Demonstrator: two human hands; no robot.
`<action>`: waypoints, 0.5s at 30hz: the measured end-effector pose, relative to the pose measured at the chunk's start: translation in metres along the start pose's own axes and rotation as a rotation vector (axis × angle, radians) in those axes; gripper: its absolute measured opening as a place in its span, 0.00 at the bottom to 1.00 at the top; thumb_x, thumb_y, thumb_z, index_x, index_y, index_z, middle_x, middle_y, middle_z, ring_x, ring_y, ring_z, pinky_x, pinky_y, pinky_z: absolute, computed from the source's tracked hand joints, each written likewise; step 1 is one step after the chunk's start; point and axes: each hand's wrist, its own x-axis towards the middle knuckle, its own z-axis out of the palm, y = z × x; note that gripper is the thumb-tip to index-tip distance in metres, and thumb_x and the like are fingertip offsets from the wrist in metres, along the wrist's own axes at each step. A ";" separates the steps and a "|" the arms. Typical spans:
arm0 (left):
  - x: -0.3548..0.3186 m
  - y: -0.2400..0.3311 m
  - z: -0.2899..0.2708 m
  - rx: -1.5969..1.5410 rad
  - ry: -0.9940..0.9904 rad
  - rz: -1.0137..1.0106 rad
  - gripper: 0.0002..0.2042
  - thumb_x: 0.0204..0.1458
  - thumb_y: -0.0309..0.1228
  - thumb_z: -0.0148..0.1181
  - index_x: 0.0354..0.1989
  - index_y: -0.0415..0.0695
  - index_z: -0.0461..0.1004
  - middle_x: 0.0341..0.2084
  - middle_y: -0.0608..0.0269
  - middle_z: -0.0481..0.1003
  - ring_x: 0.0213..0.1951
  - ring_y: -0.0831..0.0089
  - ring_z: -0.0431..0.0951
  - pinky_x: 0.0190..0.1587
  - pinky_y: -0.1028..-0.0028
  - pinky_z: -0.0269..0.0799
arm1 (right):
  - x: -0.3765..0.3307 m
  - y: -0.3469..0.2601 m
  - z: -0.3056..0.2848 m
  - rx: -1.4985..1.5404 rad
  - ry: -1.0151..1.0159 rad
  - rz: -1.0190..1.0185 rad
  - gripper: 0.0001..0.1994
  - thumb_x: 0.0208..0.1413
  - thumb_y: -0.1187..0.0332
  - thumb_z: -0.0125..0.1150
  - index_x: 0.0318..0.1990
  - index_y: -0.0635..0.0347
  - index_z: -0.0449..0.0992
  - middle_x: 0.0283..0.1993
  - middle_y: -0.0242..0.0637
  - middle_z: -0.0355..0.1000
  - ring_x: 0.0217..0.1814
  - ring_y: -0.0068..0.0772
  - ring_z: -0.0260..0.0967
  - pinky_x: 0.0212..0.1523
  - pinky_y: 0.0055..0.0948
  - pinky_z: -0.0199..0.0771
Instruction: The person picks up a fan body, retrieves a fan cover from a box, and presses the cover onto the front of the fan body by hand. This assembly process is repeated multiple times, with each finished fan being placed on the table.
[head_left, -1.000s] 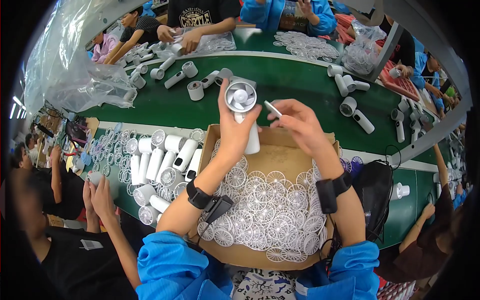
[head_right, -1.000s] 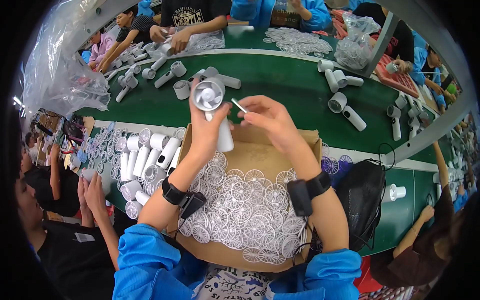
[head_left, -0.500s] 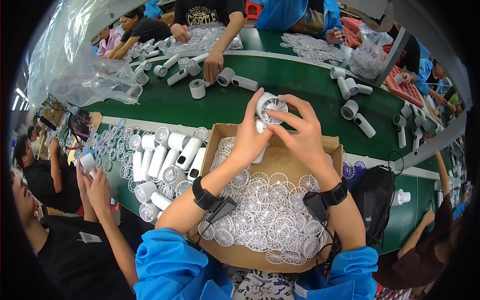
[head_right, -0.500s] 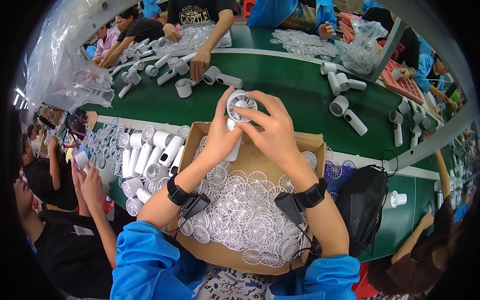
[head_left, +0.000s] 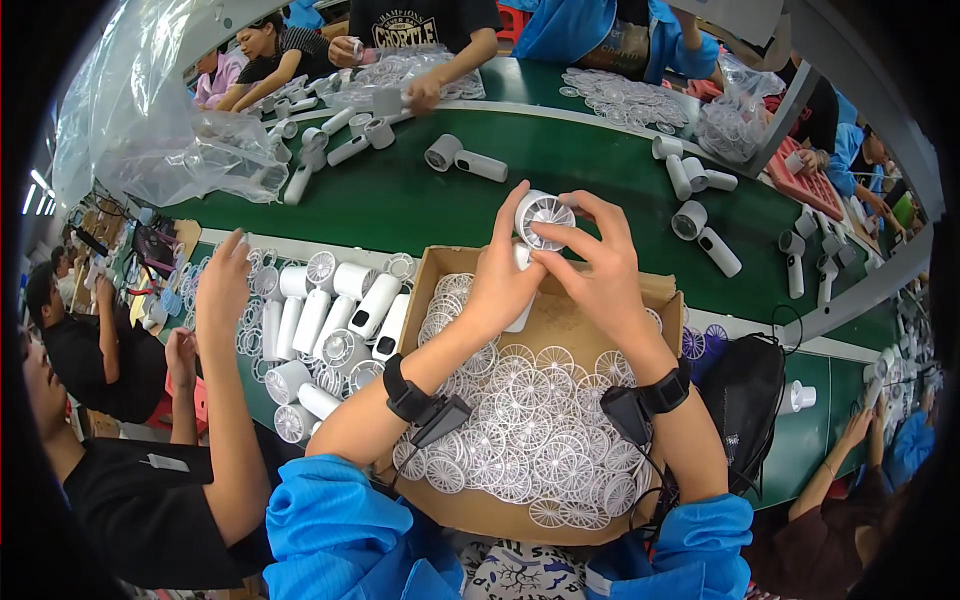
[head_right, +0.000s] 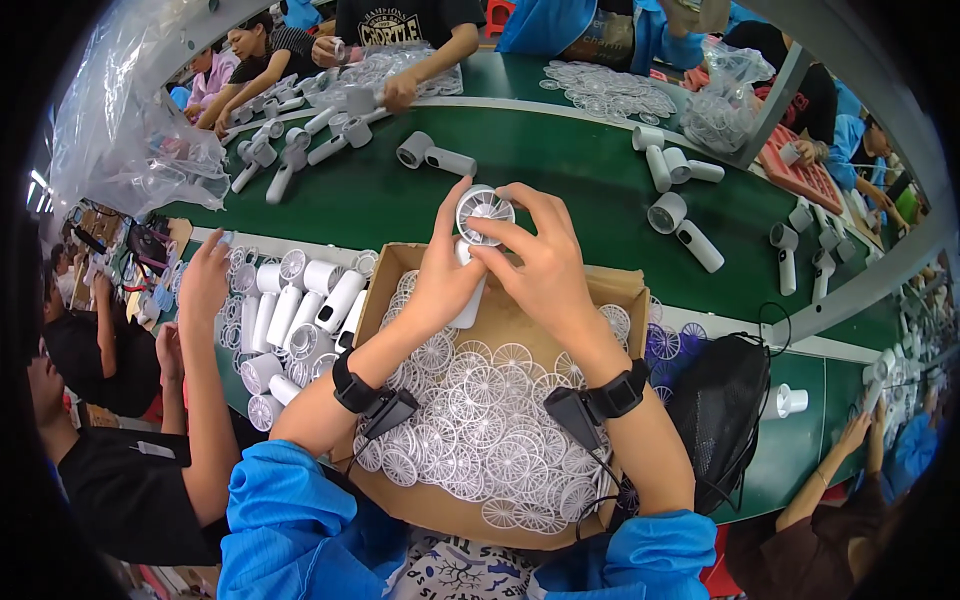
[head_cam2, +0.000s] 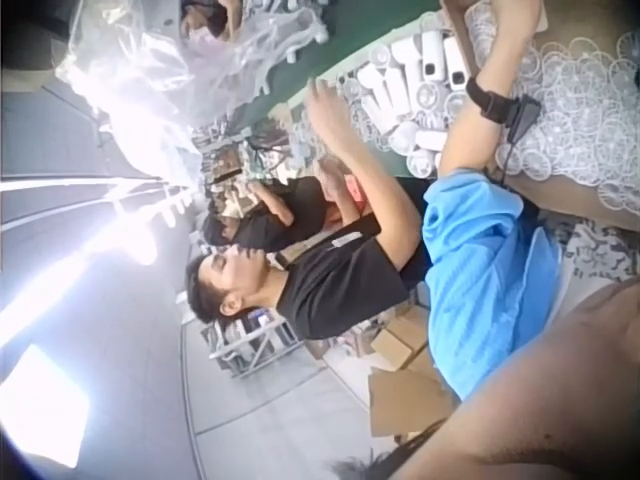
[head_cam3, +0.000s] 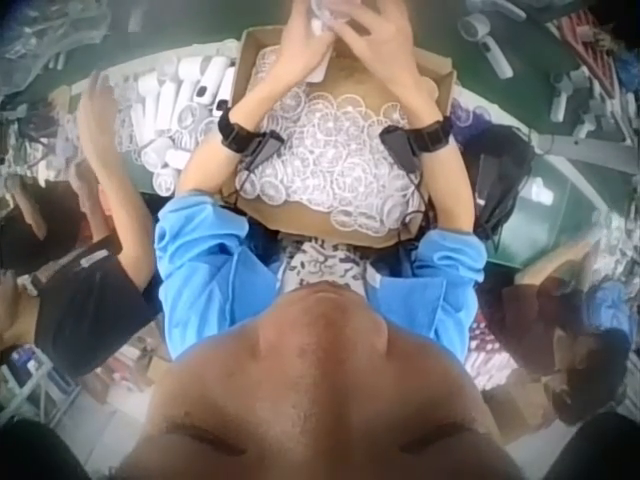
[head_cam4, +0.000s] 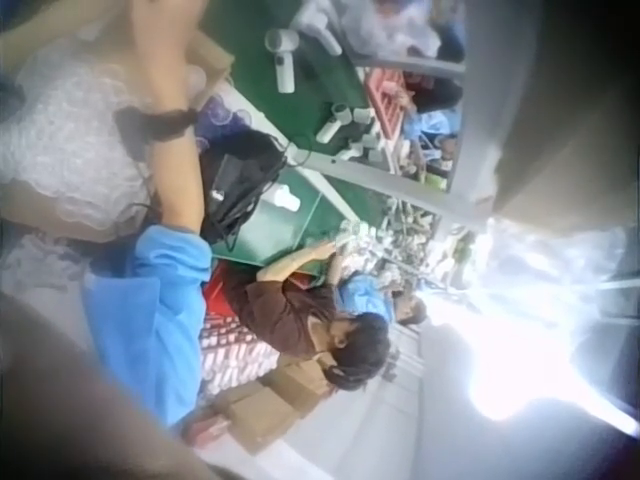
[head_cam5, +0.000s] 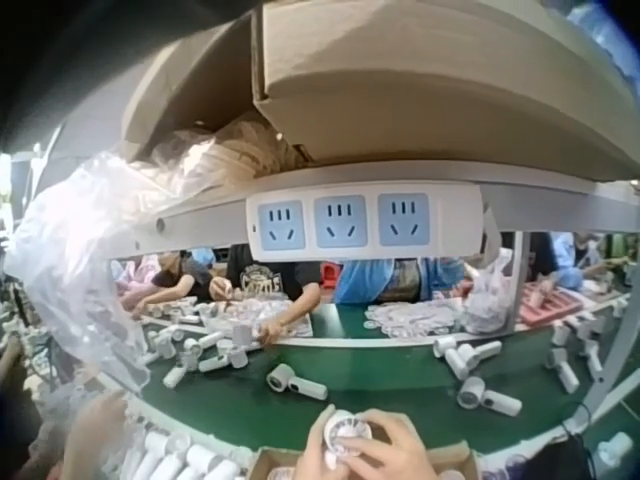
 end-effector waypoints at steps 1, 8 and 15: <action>-0.001 0.006 0.001 -0.024 -0.014 -0.049 0.37 0.47 0.19 0.54 0.66 0.51 0.45 0.46 0.51 0.70 0.40 0.66 0.75 0.41 0.71 0.73 | 0.001 0.002 -0.003 -0.093 -0.011 -0.065 0.15 0.38 0.72 0.69 0.39 0.52 0.80 0.51 0.39 0.66 0.53 0.40 0.64 0.53 0.33 0.67; -0.005 0.012 -0.005 -0.260 -0.120 -0.071 0.31 0.53 0.26 0.47 0.66 0.52 0.44 0.43 0.56 0.70 0.30 0.76 0.74 0.26 0.78 0.73 | -0.003 0.018 0.008 0.144 0.019 0.067 0.25 0.45 0.71 0.65 0.55 0.56 0.70 0.52 0.39 0.66 0.55 0.35 0.63 0.55 0.30 0.63; -0.001 0.019 -0.014 -0.317 -0.203 -0.048 0.26 0.57 0.34 0.47 0.65 0.48 0.51 0.41 0.59 0.71 0.29 0.79 0.72 0.28 0.79 0.71 | -0.002 0.007 -0.006 0.986 -0.159 0.484 0.18 0.56 0.69 0.57 0.53 0.62 0.67 0.53 0.38 0.65 0.52 0.26 0.64 0.51 0.28 0.66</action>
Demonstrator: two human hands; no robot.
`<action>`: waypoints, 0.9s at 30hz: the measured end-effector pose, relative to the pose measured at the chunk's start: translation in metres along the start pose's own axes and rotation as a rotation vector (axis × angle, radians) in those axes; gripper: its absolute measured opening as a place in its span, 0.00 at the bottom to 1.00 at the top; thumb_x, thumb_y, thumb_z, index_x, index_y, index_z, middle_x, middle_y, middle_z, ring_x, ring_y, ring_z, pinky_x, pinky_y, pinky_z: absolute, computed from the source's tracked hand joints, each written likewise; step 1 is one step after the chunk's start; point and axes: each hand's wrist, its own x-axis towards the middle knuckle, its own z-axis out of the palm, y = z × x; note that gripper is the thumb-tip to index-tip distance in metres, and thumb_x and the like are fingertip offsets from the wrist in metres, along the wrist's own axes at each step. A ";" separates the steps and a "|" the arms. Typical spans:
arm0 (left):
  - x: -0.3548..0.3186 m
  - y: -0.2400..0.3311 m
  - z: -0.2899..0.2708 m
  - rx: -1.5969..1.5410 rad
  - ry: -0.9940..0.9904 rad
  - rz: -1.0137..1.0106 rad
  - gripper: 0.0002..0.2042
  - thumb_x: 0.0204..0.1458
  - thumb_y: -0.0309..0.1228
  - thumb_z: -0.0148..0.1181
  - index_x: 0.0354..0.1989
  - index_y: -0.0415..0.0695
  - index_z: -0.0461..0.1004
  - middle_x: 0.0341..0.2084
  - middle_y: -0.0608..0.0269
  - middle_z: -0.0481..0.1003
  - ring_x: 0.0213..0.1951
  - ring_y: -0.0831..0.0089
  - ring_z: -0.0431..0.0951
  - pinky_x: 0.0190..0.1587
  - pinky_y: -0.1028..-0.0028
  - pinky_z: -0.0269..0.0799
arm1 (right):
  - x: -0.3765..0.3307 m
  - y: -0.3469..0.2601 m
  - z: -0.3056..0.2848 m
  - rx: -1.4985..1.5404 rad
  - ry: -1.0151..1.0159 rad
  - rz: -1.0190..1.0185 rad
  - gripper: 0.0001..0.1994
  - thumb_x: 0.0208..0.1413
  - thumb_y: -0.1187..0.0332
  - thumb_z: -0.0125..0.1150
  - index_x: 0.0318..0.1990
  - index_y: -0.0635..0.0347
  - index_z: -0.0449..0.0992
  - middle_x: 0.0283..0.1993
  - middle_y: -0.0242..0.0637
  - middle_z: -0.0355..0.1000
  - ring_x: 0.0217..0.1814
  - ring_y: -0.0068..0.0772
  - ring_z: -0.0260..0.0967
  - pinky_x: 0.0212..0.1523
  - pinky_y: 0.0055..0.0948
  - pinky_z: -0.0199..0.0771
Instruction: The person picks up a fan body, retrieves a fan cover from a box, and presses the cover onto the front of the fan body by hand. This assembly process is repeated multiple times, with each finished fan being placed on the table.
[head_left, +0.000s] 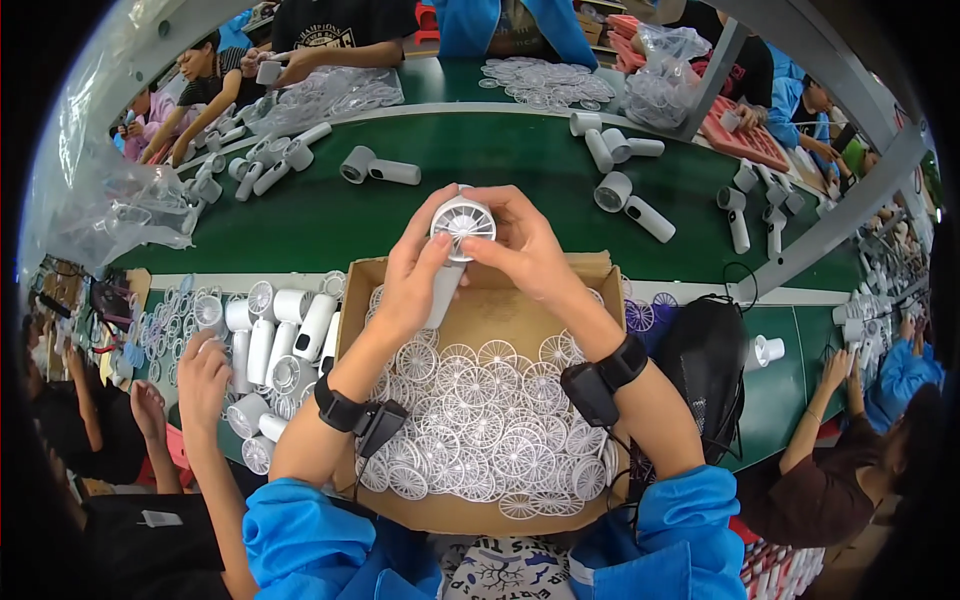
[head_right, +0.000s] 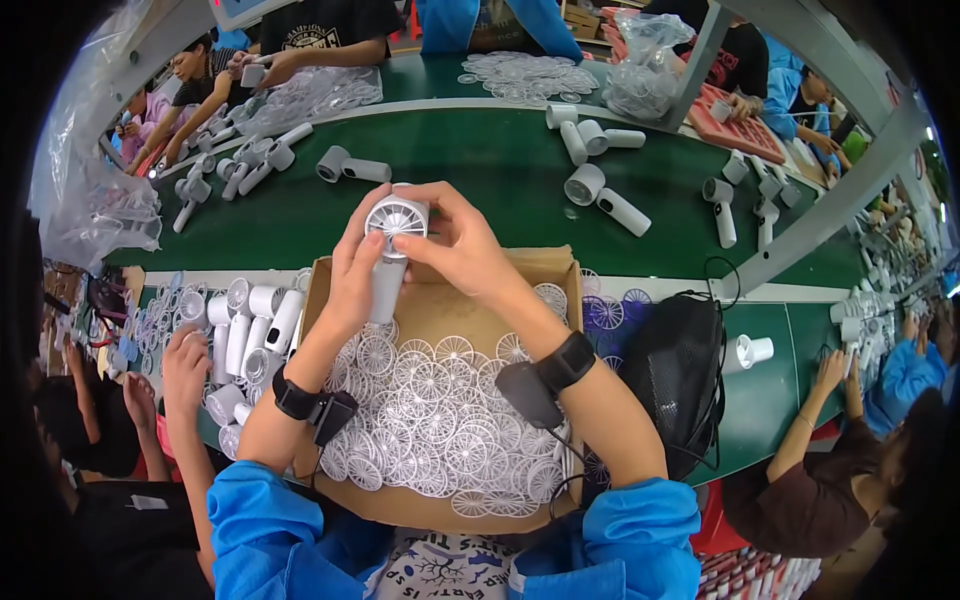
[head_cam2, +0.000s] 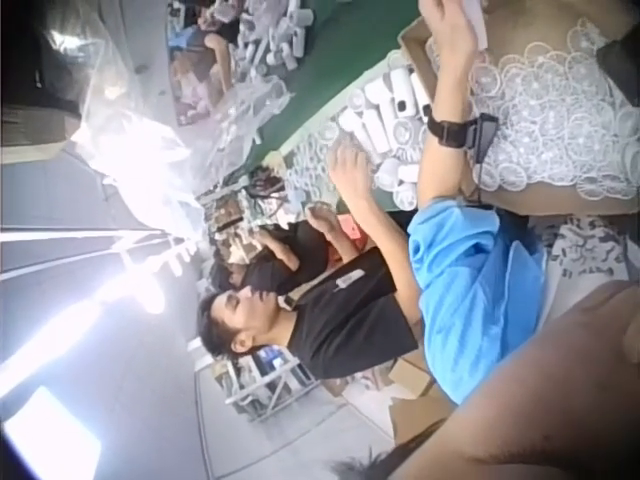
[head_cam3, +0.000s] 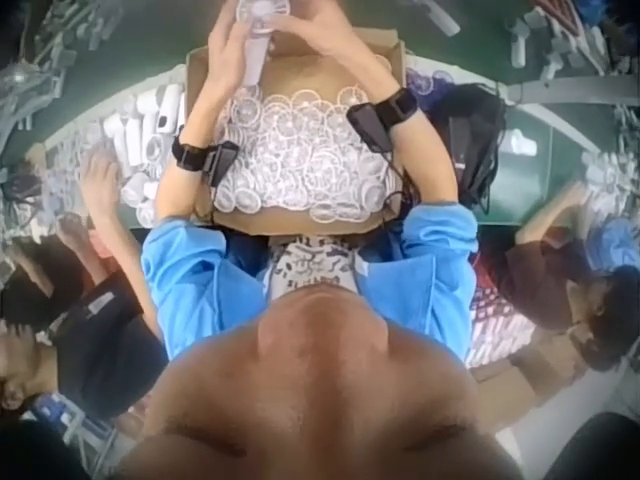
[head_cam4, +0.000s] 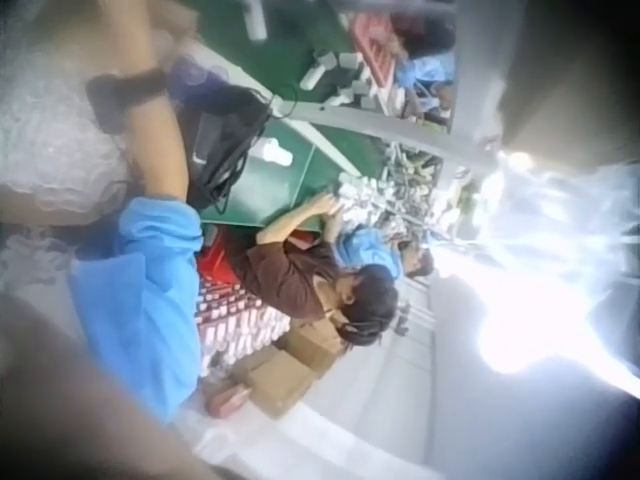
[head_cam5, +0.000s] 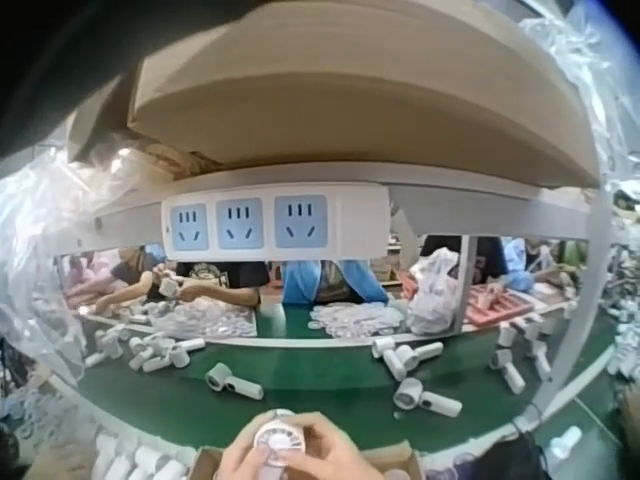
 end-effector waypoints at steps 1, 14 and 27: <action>0.001 0.001 0.000 -0.054 -0.039 -0.039 0.25 0.57 0.32 0.48 0.64 0.48 0.53 0.41 0.60 0.71 0.30 0.80 0.72 0.30 0.80 0.71 | 0.002 0.000 -0.004 0.010 0.003 0.009 0.17 0.56 0.70 0.57 0.53 0.62 0.67 0.52 0.39 0.66 0.51 0.26 0.65 0.50 0.27 0.67; 0.007 -0.011 -0.010 -0.308 0.436 -0.097 0.38 0.54 0.26 0.55 0.68 0.50 0.37 0.48 0.53 0.67 0.47 0.70 0.72 0.49 0.68 0.72 | 0.025 -0.010 -0.136 -1.292 0.213 0.180 0.21 0.57 0.60 0.52 0.57 0.57 0.66 0.48 0.47 0.71 0.45 0.43 0.72 0.44 0.34 0.71; 0.016 -0.023 0.001 -0.130 0.004 -0.343 0.26 0.56 0.32 0.52 0.61 0.36 0.55 0.50 0.50 0.68 0.49 0.66 0.72 0.52 0.70 0.69 | 0.019 -0.018 -0.167 -1.135 0.253 0.538 0.21 0.52 0.61 0.57 0.49 0.68 0.67 0.37 0.42 0.72 0.33 0.33 0.71 0.32 0.29 0.70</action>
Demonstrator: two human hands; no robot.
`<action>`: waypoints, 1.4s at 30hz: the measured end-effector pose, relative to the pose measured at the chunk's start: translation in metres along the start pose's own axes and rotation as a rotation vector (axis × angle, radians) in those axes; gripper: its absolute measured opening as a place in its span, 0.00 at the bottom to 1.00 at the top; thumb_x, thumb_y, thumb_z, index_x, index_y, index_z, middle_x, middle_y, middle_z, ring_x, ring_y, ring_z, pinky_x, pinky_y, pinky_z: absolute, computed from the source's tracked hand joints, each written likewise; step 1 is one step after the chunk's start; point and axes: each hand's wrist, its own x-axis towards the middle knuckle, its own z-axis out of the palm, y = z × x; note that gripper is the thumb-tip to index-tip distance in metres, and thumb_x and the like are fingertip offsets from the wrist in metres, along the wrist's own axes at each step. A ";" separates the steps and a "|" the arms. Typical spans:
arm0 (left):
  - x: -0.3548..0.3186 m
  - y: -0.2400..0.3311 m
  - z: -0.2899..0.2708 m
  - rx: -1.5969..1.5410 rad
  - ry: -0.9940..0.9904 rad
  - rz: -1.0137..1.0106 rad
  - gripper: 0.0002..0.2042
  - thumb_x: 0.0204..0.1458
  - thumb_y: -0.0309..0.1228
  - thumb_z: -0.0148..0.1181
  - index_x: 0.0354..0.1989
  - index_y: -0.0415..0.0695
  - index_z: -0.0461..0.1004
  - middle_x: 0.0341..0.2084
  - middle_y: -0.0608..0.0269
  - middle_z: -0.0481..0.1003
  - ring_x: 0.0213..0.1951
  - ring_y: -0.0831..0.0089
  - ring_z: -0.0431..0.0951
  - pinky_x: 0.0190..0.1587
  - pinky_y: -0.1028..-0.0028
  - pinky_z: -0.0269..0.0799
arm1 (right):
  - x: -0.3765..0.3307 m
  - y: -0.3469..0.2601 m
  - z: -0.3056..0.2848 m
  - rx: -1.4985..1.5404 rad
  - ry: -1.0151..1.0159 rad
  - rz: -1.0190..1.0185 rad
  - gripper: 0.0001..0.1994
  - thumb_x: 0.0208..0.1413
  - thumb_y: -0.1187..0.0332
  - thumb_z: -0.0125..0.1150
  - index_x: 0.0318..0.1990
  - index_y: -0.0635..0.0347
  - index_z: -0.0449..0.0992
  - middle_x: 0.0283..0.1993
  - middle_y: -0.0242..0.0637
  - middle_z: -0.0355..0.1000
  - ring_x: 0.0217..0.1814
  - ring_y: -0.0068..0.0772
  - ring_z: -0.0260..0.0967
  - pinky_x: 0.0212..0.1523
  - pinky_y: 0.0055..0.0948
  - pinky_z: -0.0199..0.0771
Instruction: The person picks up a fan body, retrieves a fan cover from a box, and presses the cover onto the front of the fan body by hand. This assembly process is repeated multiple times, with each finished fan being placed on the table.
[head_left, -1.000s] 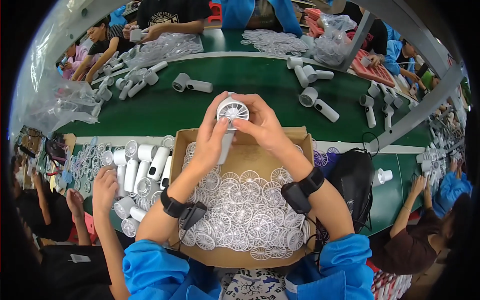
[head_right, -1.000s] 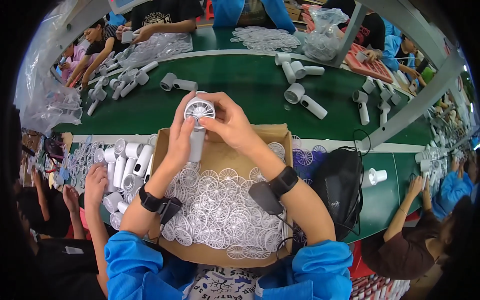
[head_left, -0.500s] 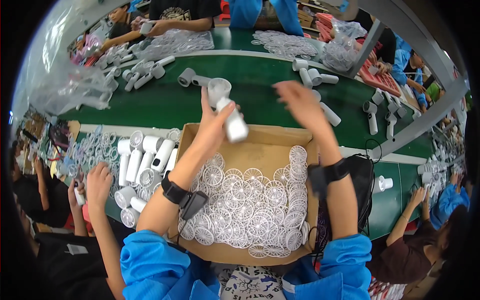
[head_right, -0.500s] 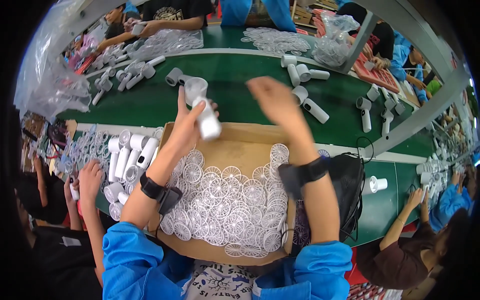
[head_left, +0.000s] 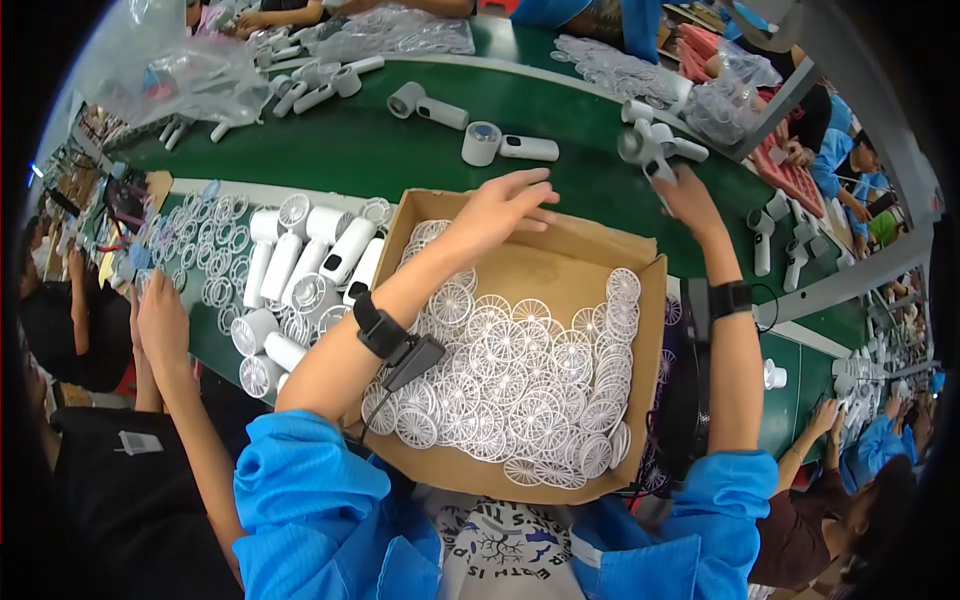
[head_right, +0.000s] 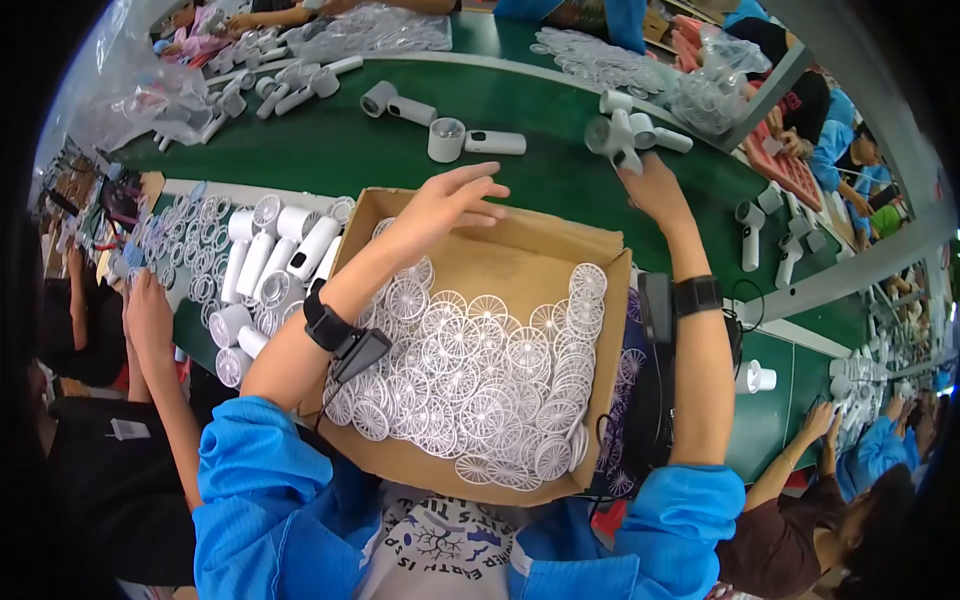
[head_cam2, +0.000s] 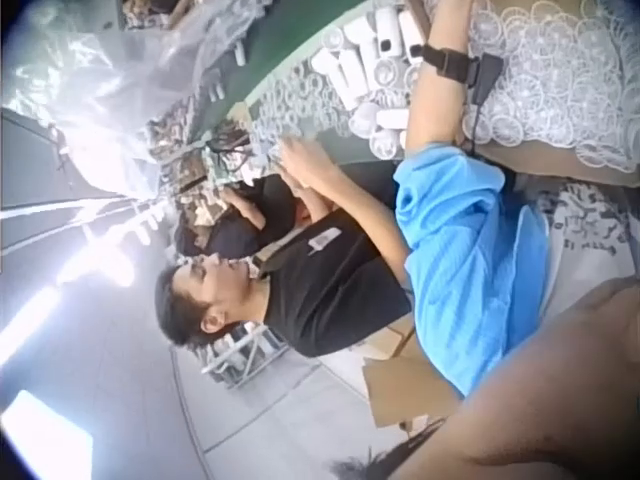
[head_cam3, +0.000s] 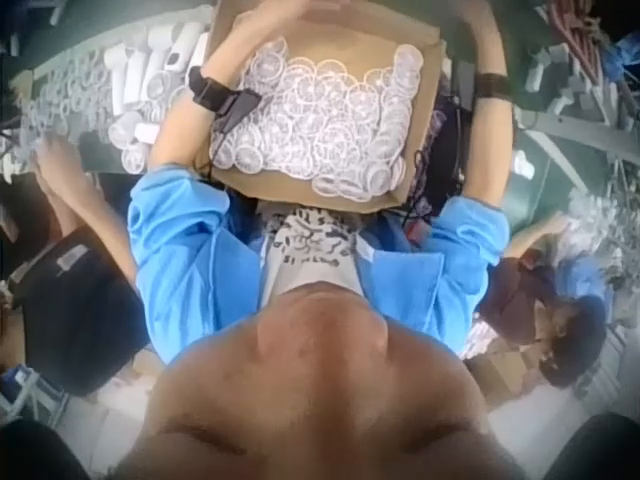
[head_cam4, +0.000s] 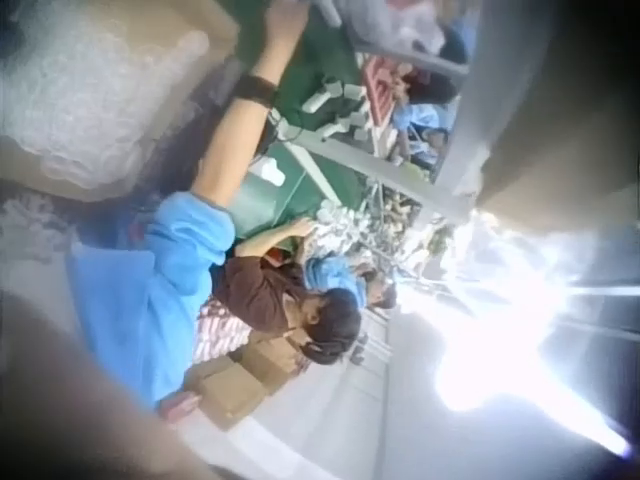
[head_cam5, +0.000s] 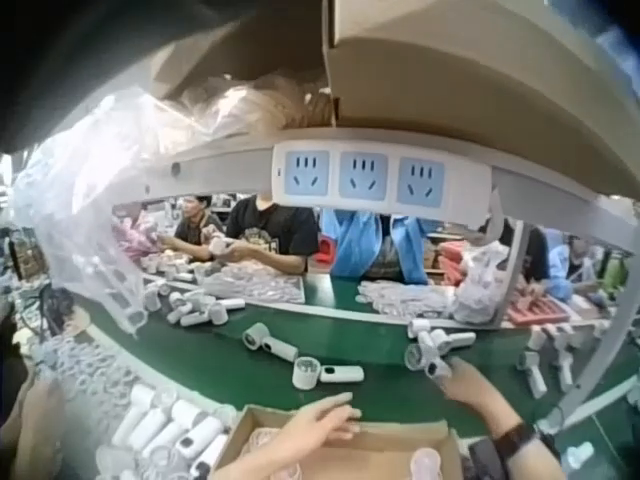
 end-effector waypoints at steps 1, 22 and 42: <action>0.000 -0.001 0.003 -0.088 0.010 -0.014 0.24 0.55 0.32 0.53 0.59 0.35 0.58 0.48 0.51 0.69 0.46 0.67 0.73 0.49 0.71 0.72 | -0.011 -0.027 0.007 0.020 0.034 -0.114 0.21 0.54 0.61 0.55 0.50 0.68 0.67 0.36 0.40 0.71 0.32 0.28 0.70 0.31 0.27 0.70; -0.013 0.009 -0.012 0.116 0.388 0.419 0.44 0.50 0.19 0.55 0.67 0.59 0.30 0.38 0.54 0.70 0.29 0.71 0.76 0.25 0.74 0.76 | -0.092 -0.114 0.107 0.251 -0.902 -0.714 0.13 0.55 0.67 0.58 0.45 0.65 0.71 0.40 0.43 0.73 0.44 0.35 0.71 0.43 0.31 0.73; -0.015 0.006 0.004 0.244 0.304 0.688 0.45 0.45 0.18 0.61 0.67 0.50 0.38 0.44 0.56 0.67 0.37 0.73 0.74 0.33 0.76 0.76 | -0.077 -0.100 0.089 1.404 -0.465 -0.279 0.11 0.59 0.75 0.51 0.49 0.61 0.63 0.45 0.40 0.72 0.47 0.33 0.71 0.50 0.32 0.73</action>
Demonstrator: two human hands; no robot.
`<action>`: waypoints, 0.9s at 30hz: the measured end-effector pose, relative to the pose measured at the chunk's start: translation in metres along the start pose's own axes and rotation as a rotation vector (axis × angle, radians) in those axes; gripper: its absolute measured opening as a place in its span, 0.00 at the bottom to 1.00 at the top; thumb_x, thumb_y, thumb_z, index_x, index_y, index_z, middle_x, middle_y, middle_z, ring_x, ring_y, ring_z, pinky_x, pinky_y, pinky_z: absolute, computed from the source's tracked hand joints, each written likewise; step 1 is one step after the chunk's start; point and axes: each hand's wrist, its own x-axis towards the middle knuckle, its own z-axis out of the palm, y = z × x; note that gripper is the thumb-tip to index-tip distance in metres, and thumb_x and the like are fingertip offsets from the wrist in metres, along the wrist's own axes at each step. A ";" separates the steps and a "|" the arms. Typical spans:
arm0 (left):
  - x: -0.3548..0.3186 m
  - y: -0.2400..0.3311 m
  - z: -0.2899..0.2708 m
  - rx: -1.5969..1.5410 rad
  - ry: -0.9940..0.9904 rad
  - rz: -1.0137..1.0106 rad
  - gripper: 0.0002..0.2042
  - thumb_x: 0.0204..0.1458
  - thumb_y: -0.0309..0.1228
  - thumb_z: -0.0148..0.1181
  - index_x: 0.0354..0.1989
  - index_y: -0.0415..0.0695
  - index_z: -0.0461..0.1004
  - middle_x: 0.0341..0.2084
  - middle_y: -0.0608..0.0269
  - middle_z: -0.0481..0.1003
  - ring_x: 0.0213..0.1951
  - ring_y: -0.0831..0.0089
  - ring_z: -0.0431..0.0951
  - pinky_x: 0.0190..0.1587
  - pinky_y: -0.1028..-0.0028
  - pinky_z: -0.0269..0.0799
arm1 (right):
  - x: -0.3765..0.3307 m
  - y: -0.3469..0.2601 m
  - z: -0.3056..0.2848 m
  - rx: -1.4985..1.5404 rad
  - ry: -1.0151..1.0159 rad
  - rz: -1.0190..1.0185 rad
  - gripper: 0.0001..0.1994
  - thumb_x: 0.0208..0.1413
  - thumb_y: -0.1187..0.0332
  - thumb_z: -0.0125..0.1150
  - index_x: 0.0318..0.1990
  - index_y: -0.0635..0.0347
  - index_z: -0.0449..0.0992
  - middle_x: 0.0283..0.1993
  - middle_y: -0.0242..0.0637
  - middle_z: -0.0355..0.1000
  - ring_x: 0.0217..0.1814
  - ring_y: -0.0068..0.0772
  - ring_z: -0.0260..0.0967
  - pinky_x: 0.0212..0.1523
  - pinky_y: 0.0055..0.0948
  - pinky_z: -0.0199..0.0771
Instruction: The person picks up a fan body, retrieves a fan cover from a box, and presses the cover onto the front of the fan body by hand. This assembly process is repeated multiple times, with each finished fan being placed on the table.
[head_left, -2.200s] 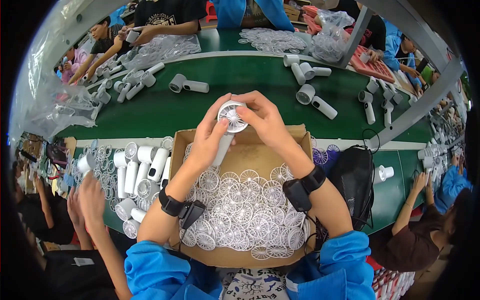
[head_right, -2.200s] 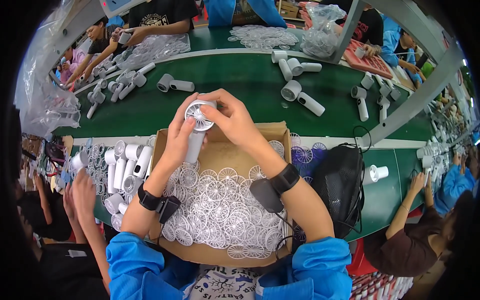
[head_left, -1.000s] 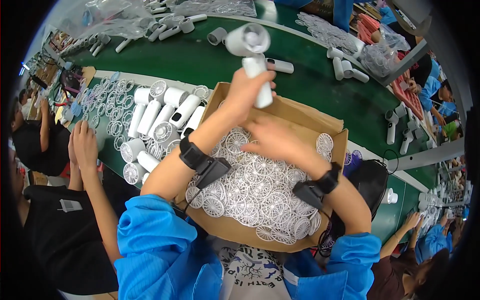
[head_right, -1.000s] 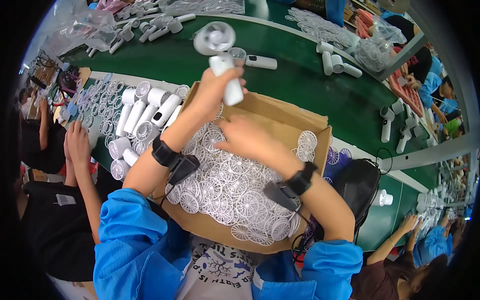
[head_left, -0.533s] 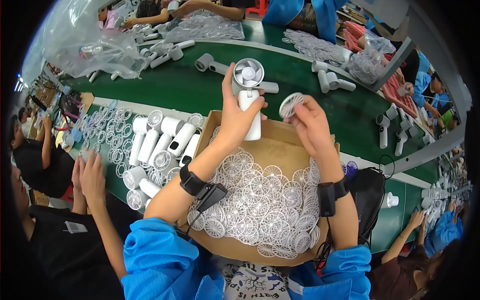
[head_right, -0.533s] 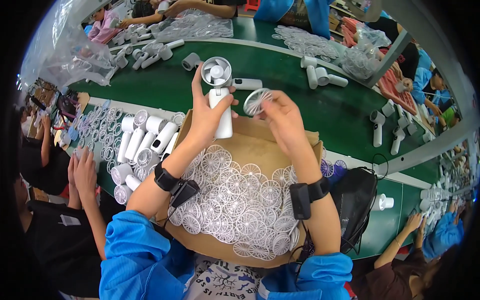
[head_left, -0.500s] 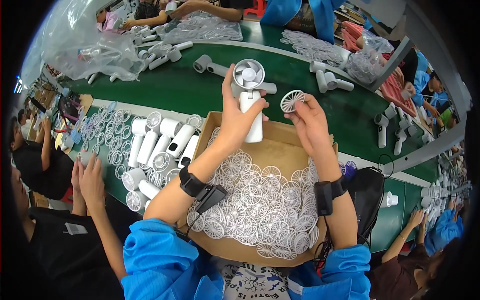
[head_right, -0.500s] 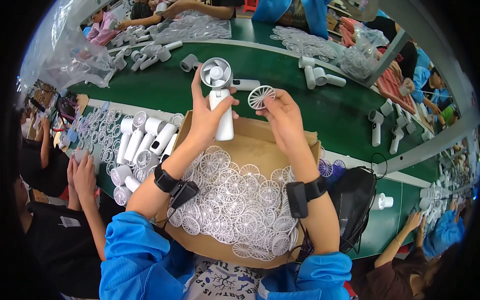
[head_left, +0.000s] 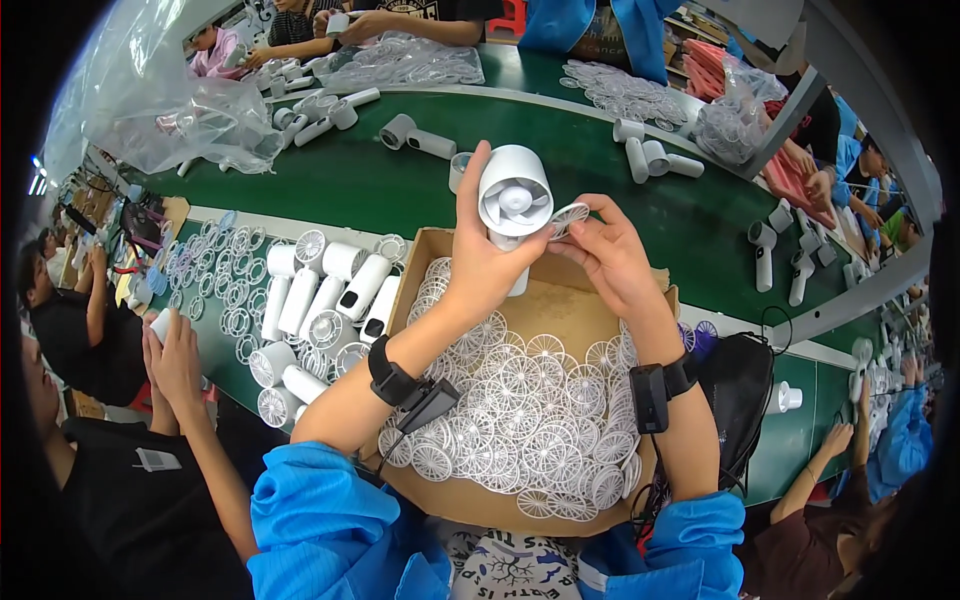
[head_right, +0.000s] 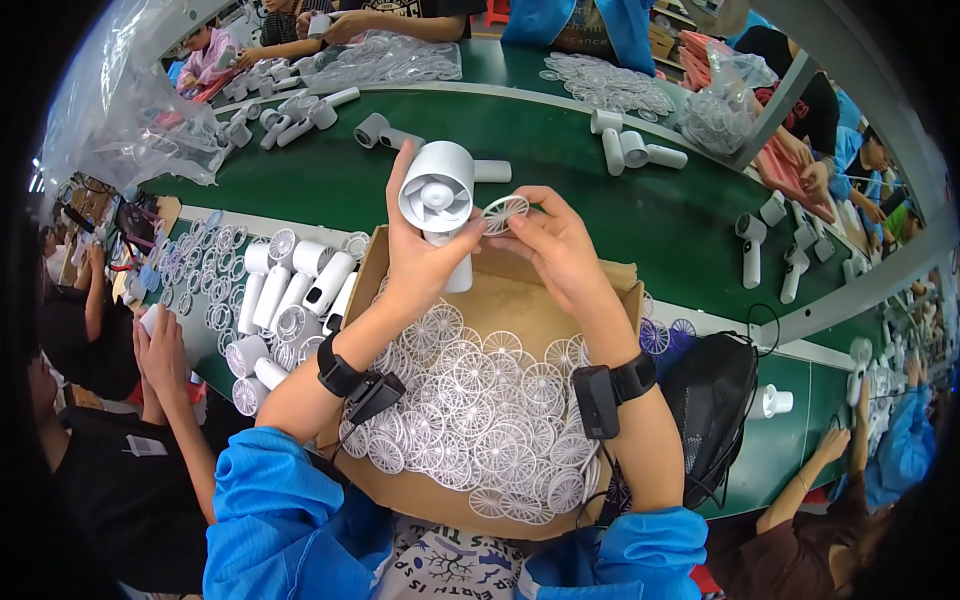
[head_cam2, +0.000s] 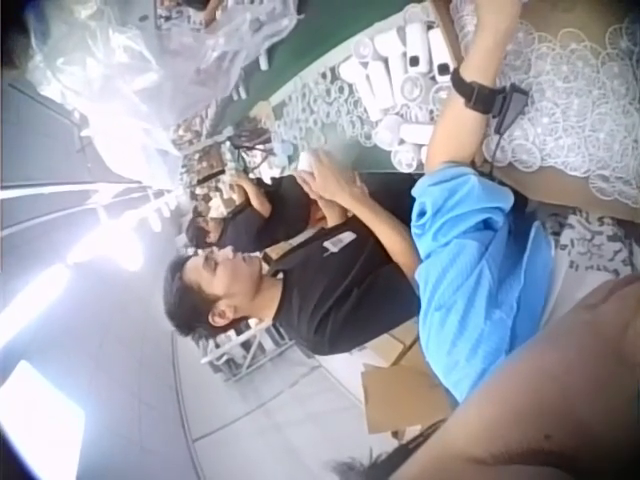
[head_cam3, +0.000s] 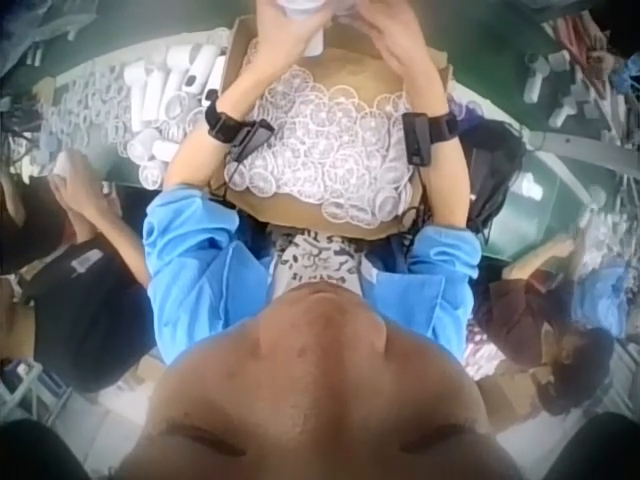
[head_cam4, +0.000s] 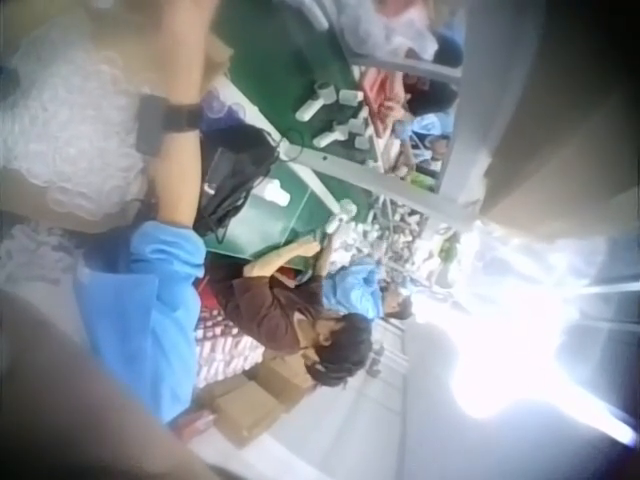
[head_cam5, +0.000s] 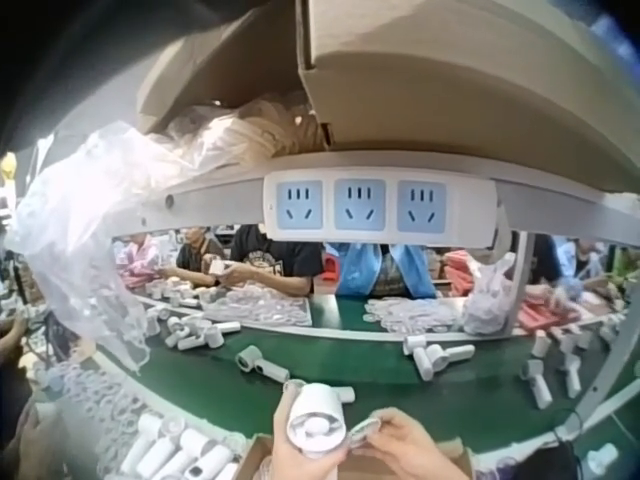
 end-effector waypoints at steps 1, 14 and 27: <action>0.000 0.000 0.001 -0.009 -0.003 -0.004 0.45 0.45 0.18 0.61 0.67 0.50 0.38 0.44 0.56 0.66 0.38 0.73 0.74 0.33 0.76 0.76 | 0.000 0.002 -0.001 -0.045 0.012 -0.011 0.12 0.60 0.75 0.50 0.50 0.61 0.63 0.45 0.41 0.72 0.47 0.34 0.71 0.50 0.32 0.73; 0.009 0.014 -0.001 -0.104 0.029 -0.196 0.41 0.46 0.20 0.60 0.67 0.48 0.42 0.48 0.56 0.66 0.40 0.73 0.73 0.34 0.76 0.75 | -0.003 -0.006 -0.005 0.231 -0.181 0.140 0.21 0.57 0.72 0.54 0.58 0.68 0.62 0.53 0.46 0.67 0.49 0.35 0.68 0.51 0.28 0.70; -0.008 -0.010 0.007 0.146 -0.149 -0.231 0.38 0.51 0.20 0.53 0.68 0.49 0.39 0.51 0.49 0.66 0.46 0.65 0.73 0.46 0.71 0.71 | -0.005 0.010 0.033 -1.208 0.302 -0.717 0.18 0.41 0.74 0.68 0.44 0.59 0.78 0.50 0.44 0.66 0.49 0.38 0.66 0.50 0.33 0.68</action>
